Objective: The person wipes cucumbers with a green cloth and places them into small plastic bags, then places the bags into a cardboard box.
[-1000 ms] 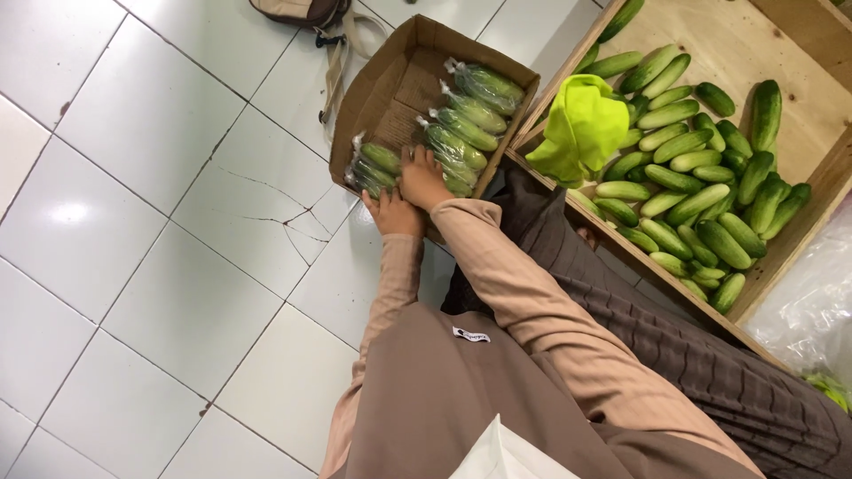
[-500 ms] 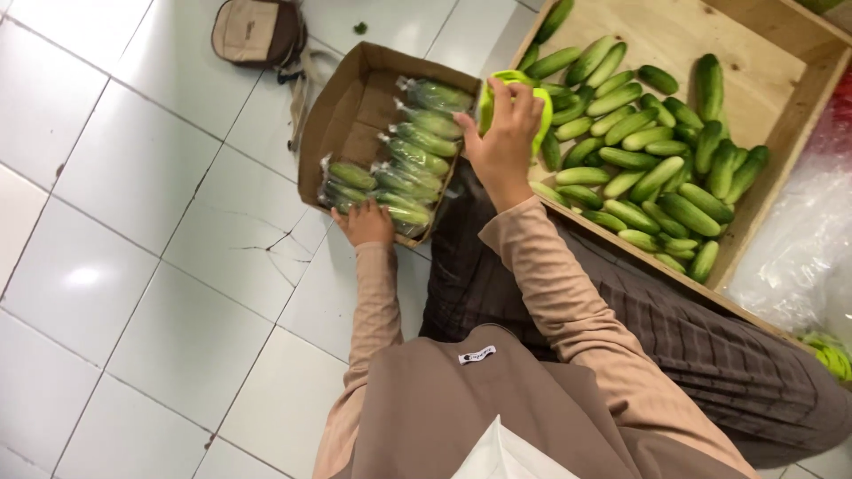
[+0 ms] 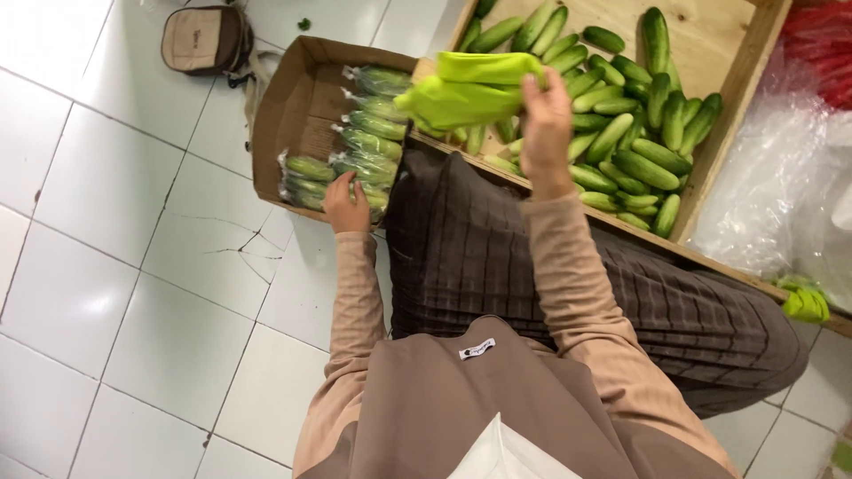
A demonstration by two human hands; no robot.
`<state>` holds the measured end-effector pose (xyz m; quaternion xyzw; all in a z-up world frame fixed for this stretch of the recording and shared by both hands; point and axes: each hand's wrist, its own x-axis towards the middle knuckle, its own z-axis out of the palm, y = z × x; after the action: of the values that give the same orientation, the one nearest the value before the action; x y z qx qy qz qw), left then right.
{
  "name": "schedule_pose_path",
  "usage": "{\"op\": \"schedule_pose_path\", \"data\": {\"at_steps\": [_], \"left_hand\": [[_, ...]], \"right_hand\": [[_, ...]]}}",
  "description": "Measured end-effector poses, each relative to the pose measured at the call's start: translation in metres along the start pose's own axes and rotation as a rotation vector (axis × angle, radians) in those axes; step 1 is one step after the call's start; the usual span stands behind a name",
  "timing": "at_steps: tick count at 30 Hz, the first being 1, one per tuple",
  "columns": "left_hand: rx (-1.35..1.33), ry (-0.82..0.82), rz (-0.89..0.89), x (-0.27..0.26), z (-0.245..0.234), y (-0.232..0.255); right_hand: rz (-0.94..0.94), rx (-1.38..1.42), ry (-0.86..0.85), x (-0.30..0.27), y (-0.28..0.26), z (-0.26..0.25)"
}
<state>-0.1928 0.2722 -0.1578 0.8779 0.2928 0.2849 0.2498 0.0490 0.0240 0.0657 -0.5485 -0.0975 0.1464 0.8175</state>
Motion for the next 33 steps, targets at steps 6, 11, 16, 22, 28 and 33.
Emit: {"op": "schedule_pose_path", "data": {"at_steps": [6,11,16,22,28,33], "left_hand": [[-0.207,-0.067,0.316,0.023,0.036,0.134],[-0.055,-0.521,0.413,0.039,0.092,0.238],[0.196,-0.792,0.272,0.039,0.232,0.230],[0.417,-0.770,0.089,0.058,0.269,0.202],[0.180,-0.500,-0.285,0.093,0.294,0.163],[0.258,-0.361,-0.411,0.117,0.318,0.137]], "right_hand": [[-0.027,0.214,0.184,-0.038,-0.016,-0.128],[-0.020,0.235,0.295,-0.078,-0.004,-0.176],[0.034,0.285,0.365,-0.097,0.028,-0.229],[0.072,0.239,0.411,-0.103,0.037,-0.240],[0.104,0.249,0.401,-0.096,0.068,-0.254],[0.131,0.245,0.441,-0.094,0.067,-0.244]]}}
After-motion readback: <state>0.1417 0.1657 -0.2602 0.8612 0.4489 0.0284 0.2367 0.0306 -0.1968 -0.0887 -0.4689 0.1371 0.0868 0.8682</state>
